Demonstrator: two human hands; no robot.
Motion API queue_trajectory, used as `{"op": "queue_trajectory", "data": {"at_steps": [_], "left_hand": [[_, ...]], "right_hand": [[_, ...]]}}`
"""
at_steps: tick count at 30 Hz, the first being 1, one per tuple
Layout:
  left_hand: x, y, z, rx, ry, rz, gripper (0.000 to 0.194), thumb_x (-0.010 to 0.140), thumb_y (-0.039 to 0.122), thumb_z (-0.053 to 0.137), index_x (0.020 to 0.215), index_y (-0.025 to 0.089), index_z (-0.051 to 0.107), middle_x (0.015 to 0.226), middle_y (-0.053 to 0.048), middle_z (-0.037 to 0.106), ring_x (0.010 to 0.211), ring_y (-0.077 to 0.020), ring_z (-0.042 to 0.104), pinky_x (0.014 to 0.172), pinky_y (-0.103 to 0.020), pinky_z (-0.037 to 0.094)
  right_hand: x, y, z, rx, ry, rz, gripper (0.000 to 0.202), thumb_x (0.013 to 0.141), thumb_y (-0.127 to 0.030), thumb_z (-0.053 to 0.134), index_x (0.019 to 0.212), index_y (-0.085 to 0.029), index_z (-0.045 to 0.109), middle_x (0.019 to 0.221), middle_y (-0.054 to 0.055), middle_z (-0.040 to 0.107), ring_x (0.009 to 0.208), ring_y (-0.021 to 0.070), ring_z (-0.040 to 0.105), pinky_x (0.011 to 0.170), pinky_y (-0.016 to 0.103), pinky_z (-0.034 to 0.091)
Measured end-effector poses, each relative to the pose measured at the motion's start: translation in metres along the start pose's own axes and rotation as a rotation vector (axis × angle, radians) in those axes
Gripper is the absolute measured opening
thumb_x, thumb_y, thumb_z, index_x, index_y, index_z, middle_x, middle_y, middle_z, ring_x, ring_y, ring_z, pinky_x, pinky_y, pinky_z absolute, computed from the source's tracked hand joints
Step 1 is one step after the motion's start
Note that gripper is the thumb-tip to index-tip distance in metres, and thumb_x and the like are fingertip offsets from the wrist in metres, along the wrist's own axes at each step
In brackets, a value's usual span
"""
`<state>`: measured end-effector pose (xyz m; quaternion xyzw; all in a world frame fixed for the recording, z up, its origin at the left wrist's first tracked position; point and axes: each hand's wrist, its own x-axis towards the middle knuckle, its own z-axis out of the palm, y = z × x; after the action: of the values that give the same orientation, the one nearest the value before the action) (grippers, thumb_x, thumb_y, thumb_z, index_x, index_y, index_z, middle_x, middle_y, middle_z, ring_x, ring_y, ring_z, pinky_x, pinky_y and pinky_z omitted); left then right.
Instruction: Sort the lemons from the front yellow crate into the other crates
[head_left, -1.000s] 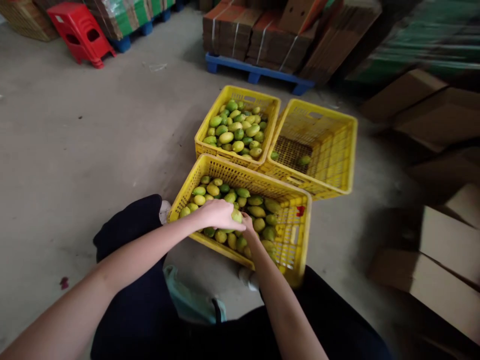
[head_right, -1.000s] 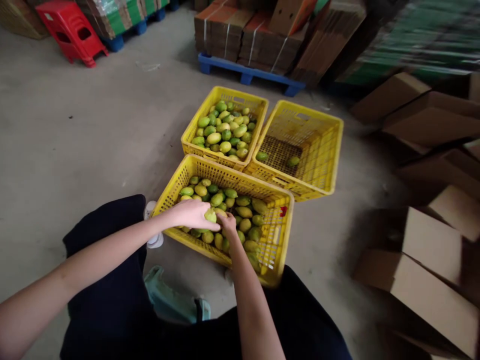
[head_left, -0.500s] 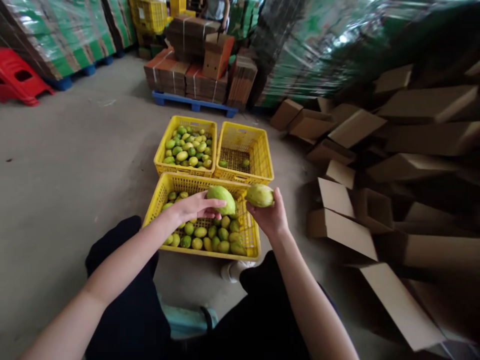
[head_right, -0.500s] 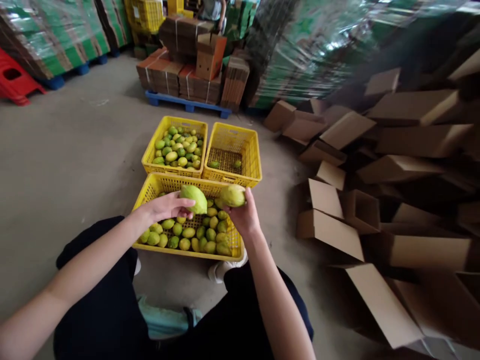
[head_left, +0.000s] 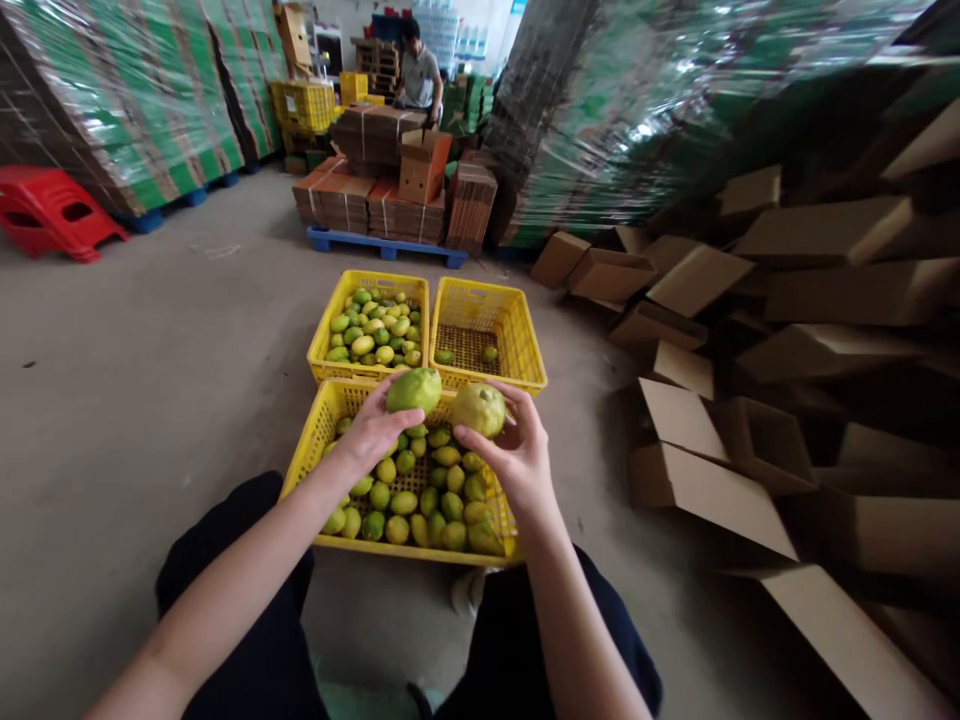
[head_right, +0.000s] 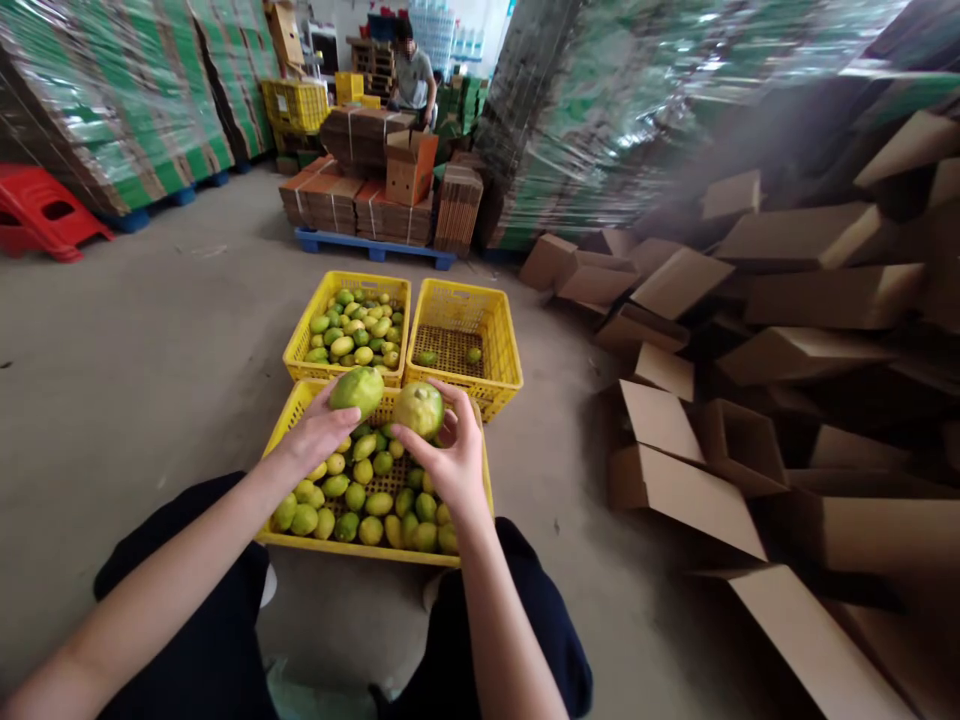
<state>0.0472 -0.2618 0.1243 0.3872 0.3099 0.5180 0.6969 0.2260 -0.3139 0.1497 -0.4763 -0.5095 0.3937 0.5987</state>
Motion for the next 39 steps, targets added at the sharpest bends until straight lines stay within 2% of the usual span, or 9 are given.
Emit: {"op": "queue_trajectory", "data": {"at_steps": [5, 8, 16, 21, 24, 27, 32, 36, 39], "left_hand": [[-0.015, 0.015, 0.001, 0.287, -0.127, 0.255, 0.06, 0.064, 0.025, 0.088, 0.113, 0.024, 0.053, 0.128, -0.008, 0.067, 0.123, -0.0251, 0.061, 0.106, -0.039, 0.045], [-0.021, 0.028, -0.001, 0.505, -0.12, 0.409, 0.055, 0.071, 0.025, 0.085, 0.117, 0.025, 0.053, 0.14, -0.01, 0.061, 0.136, -0.0251, 0.053, 0.116, -0.041, 0.037], [-0.024, 0.043, -0.017, 0.735, -0.105, 0.388, 0.062, 0.062, 0.039, 0.092, 0.118, 0.025, 0.07, 0.139, -0.011, 0.058, 0.132, -0.0297, 0.053, 0.106, -0.04, 0.046], [-0.024, 0.044, -0.023, 0.529, -0.067, 0.073, 0.064, 0.061, 0.051, 0.089, 0.113, 0.018, 0.071, 0.114, -0.01, 0.072, 0.102, -0.0263, 0.068, 0.088, -0.036, 0.055], [-0.02, 0.038, -0.026, 0.3, -0.022, -0.174, 0.063, 0.067, 0.063, 0.081, 0.105, 0.014, 0.072, 0.101, -0.012, 0.075, 0.095, -0.0276, 0.072, 0.08, -0.036, 0.058], [-0.016, 0.032, -0.028, 0.174, 0.015, -0.317, 0.057, 0.068, 0.063, 0.081, 0.096, 0.015, 0.072, 0.095, -0.014, 0.076, 0.089, -0.0274, 0.073, 0.08, -0.037, 0.06], [-0.015, 0.03, -0.028, 0.05, 0.029, -0.261, 0.044, 0.068, 0.038, 0.087, 0.101, 0.016, 0.069, 0.103, -0.012, 0.076, 0.1, -0.0275, 0.073, 0.095, -0.042, 0.058], [-0.016, 0.024, -0.023, 0.056, 0.022, -0.057, 0.052, 0.069, 0.028, 0.085, 0.117, 0.016, 0.069, 0.113, -0.011, 0.075, 0.119, -0.0291, 0.066, 0.108, -0.044, 0.049], [-0.016, 0.019, -0.02, 0.119, -0.003, 0.053, 0.056, 0.073, 0.027, 0.083, 0.126, 0.019, 0.069, 0.127, -0.01, 0.071, 0.131, -0.0293, 0.058, 0.114, -0.042, 0.042]], "right_hand": [[0.013, 0.003, 0.017, 0.05, -0.013, -0.071, 0.059, 0.061, -0.025, 0.09, 0.112, -0.031, 0.061, 0.109, 0.0, 0.068, 0.097, 0.0222, 0.068, 0.088, 0.04, 0.057], [0.014, 0.01, 0.023, -0.004, 0.038, -0.147, 0.062, 0.06, -0.025, 0.09, 0.113, -0.031, 0.059, 0.114, 0.001, 0.066, 0.1, 0.0229, 0.066, 0.09, 0.041, 0.056], [0.011, 0.005, 0.013, -0.059, -0.032, -0.254, 0.061, 0.06, -0.024, 0.092, 0.113, -0.03, 0.063, 0.117, 0.004, 0.065, 0.107, 0.0257, 0.064, 0.094, 0.044, 0.054], [0.01, 0.003, 0.02, 0.127, -0.082, 0.055, 0.048, 0.061, -0.039, 0.091, 0.1, -0.027, 0.066, 0.09, 0.0, 0.071, 0.076, 0.0198, 0.068, 0.064, 0.032, 0.058], [0.012, 0.011, 0.027, 0.248, -0.104, 0.357, 0.043, 0.07, -0.059, 0.08, 0.088, -0.022, 0.066, 0.066, 0.0, 0.066, 0.048, 0.0154, 0.058, 0.037, 0.026, 0.042], [0.018, 0.021, 0.031, 0.301, -0.133, 0.545, 0.049, 0.069, -0.066, 0.075, 0.081, -0.02, 0.065, 0.055, 0.0, 0.063, 0.038, 0.0145, 0.053, 0.031, 0.026, 0.034], [0.02, 0.023, 0.031, 0.364, 0.051, 0.444, 0.043, 0.065, -0.053, 0.083, 0.087, -0.023, 0.061, 0.076, -0.001, 0.07, 0.059, 0.0155, 0.062, 0.047, 0.026, 0.049], [0.015, 0.021, 0.03, 0.331, 0.031, 0.281, 0.053, 0.058, -0.035, 0.091, 0.096, -0.029, 0.054, 0.088, -0.004, 0.071, 0.076, 0.0177, 0.067, 0.068, 0.031, 0.055], [0.014, 0.024, 0.031, 0.336, 0.027, 0.232, 0.054, 0.058, -0.033, 0.09, 0.097, -0.031, 0.052, 0.091, -0.005, 0.07, 0.08, 0.0182, 0.067, 0.074, 0.033, 0.055]]}}
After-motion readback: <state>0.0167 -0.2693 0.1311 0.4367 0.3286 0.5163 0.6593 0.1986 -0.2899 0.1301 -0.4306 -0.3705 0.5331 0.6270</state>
